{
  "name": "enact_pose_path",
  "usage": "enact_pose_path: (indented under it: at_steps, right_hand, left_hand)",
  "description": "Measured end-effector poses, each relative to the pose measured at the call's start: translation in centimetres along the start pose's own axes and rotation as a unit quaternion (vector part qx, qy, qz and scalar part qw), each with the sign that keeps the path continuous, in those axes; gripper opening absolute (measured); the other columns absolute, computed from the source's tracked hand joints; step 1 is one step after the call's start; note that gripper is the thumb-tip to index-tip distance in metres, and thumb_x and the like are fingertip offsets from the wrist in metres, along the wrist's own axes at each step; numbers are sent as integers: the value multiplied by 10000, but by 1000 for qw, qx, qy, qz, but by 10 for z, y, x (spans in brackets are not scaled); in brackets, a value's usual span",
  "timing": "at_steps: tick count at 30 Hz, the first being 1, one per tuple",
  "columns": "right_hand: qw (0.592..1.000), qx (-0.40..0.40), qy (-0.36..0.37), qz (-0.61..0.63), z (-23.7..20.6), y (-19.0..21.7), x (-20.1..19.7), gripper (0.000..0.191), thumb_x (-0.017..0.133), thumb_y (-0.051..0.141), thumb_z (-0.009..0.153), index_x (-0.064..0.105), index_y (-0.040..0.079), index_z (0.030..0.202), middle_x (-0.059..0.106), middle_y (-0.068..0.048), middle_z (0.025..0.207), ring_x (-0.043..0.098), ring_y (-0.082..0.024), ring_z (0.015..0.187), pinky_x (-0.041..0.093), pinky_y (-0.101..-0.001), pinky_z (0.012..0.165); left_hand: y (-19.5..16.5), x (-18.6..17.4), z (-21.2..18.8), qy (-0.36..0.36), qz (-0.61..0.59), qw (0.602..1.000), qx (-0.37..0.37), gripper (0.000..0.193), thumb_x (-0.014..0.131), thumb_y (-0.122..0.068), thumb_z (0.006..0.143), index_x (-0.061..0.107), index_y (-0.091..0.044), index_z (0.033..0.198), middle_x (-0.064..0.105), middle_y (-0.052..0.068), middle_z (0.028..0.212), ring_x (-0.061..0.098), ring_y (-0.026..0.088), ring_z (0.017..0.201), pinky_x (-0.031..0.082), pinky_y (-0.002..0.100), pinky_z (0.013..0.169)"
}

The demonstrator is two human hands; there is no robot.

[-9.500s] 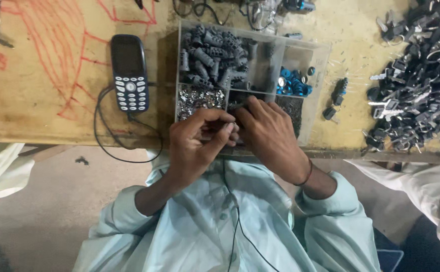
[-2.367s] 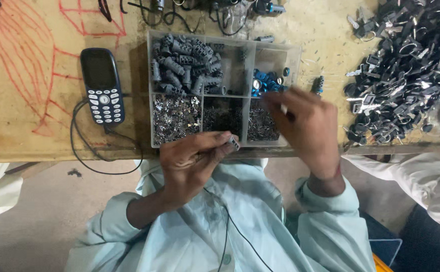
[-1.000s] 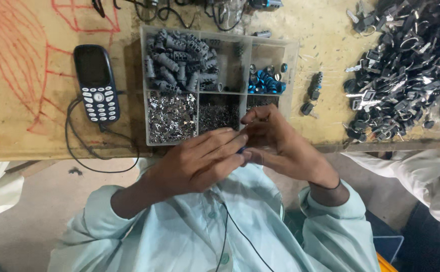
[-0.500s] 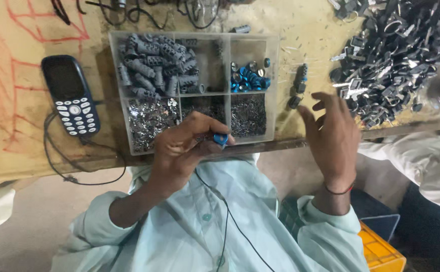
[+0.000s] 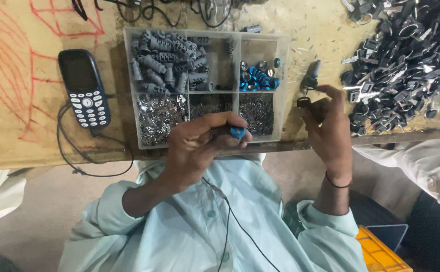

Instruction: The person sits at a workbench and assembles small hardware parts by hand. They pick grey plastic bodies, blue caps, springs and metal rings from a compartment organizer, press the parts together to fit them, and place finished assemblies onto the table beside the box.

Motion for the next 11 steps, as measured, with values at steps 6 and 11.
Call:
enact_pose_path:
  at_steps: [6, 11]
  right_hand:
    - [842, 26, -112, 527, -33, 36, 9, 218, 705, 29, 984, 522, 17, 1102, 668, -109, 873, 641, -149, 654, 515, -273, 569]
    - [968, -167, -79, 169, -37, 88, 24, 341, 666, 18, 1006, 534, 83, 1314, 667, -163, 1079, 693, -248, 813, 584, -330, 763]
  left_hand:
    - [-21, 14, -6, 49, 367, 882, 290, 347, 741, 98, 899, 638, 43, 1226, 703, 131, 1133, 715, 299, 1049, 580, 414, 906]
    - [-18, 11, -10, 39, 411, 864, 289, 474, 713, 121, 817, 592, 79, 1273, 671, 178, 1174, 699, 359, 1077, 585, 429, 922]
Point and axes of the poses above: each hand's wrist, its own z-axis towards the middle knuckle, its own x-axis out of the palm, y = z × x, the point moved 3 cm from there along z, towards the middle knuckle
